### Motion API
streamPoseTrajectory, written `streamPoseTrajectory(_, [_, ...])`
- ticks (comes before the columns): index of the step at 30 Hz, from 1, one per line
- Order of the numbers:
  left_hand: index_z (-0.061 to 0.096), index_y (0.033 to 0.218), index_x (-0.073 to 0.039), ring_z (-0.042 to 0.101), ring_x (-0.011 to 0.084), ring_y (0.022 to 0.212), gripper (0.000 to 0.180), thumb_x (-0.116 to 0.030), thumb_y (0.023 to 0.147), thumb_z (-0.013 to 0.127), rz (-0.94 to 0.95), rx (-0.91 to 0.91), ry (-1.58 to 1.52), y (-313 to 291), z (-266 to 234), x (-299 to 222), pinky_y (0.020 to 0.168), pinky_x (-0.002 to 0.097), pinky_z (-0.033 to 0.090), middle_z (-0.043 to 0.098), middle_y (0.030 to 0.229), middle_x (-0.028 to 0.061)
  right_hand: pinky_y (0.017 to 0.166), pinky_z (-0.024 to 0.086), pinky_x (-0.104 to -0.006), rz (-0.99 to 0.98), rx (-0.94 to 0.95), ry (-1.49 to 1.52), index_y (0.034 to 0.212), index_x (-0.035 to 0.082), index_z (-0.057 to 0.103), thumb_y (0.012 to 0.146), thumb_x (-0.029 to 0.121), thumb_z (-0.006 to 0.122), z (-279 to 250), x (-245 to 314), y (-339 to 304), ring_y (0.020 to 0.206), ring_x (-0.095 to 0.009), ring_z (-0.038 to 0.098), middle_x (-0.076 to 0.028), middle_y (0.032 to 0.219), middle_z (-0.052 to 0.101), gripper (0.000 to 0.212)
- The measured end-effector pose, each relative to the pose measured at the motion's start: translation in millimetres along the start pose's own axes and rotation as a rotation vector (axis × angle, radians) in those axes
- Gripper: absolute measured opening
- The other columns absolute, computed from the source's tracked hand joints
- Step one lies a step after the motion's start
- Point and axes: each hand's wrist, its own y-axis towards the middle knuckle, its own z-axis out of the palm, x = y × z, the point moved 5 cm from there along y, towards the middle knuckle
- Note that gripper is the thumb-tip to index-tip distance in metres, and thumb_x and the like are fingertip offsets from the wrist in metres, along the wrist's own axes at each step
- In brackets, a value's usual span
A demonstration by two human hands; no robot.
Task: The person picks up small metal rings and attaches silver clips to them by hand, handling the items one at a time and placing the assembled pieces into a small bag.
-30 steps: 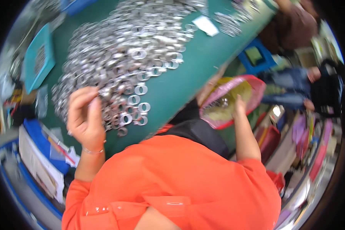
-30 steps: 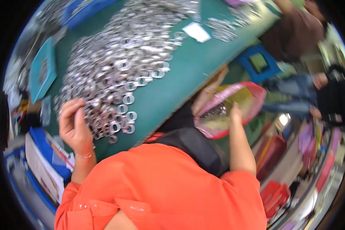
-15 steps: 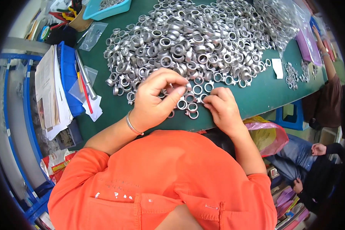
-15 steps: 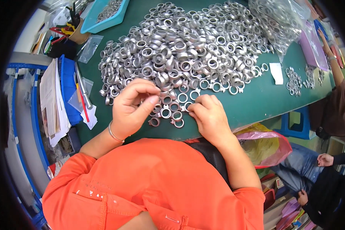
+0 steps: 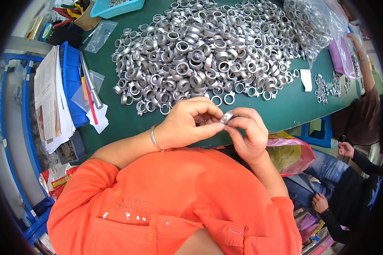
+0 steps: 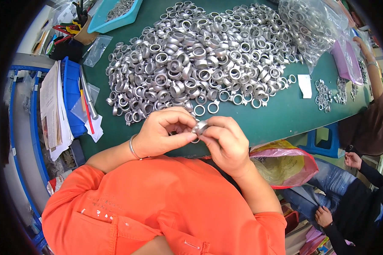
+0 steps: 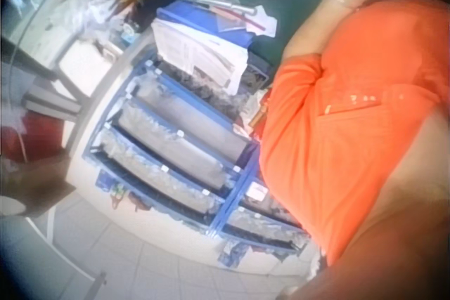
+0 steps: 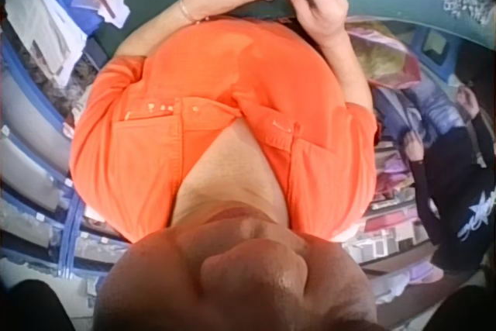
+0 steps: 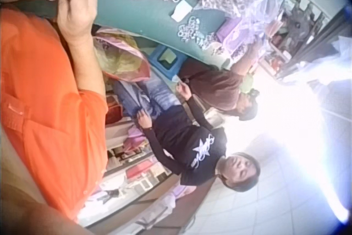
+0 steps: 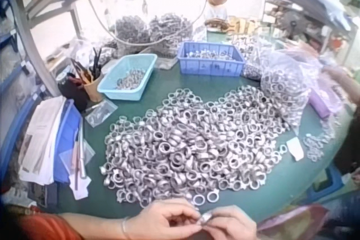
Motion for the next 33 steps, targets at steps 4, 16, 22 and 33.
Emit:
streamPoseTrajectory(4, [0.062, 0.090, 0.001, 0.056, 0.0061, 0.065, 0.010, -0.006, 0.084, 0.059, -0.097, -0.097, -0.299, -1.1, -1.1, 5.2, 0.055, 0.0187, 0.046, 0.059, 0.078, 0.0034, 0.063, 0.049, -0.0275, 0.161, -0.106, 0.179, 0.085, 0.000, 0.053, 0.066, -0.010, 0.069, -2.4, -8.9, -6.9, 0.072, -0.021, 0.060, -0.013, 0.088, 0.058, 0.027])
streamPoseTrajectory(16, [0.059, 0.106, 0.004, 0.061, 0.0125, 0.067, 0.022, -0.006, 0.088, 0.051, -0.252, -0.012, -0.368, -1.7, 0.9, 14.4, 0.058, 0.0236, 0.051, 0.063, 0.085, 0.0097, 0.065, 0.049, -0.0277, 0.213, -0.162, 0.260, 0.087, 0.000, 0.052, 0.068, -0.010, 0.067, -4.9, -3.6, -6.3, 0.075, -0.021, 0.060, -0.014, 0.085, 0.059, 0.027])
streamPoseTrajectory(22, [0.056, 0.112, 0.002, 0.062, 0.0155, 0.073, 0.026, -0.005, 0.088, 0.051, -0.266, -0.004, -0.567, -1.8, 2.7, 12.2, 0.065, 0.0256, 0.052, 0.062, 0.091, 0.0111, 0.060, 0.048, -0.0296, -0.112, -0.064, -0.032, 0.081, 0.000, 0.056, 0.064, -0.010, 0.067, -3.9, 14.9, 2.0, 0.070, -0.024, 0.059, -0.013, 0.082, 0.061, 0.022])
streamPoseTrajectory(33, [0.044, 0.117, 0.003, 0.062, 0.0176, 0.088, 0.039, 0.005, 0.080, 0.058, -0.055, -0.130, -0.152, -2.9, -1.3, 6.2, 0.076, 0.0269, 0.051, 0.062, 0.096, 0.0131, 0.061, 0.042, -0.0348, 0.189, 0.122, -0.413, 0.078, 0.005, 0.061, 0.068, 0.007, 0.069, 5.2, -42.6, 8.2, 0.067, -0.028, 0.051, -0.008, 0.073, 0.053, 0.013])
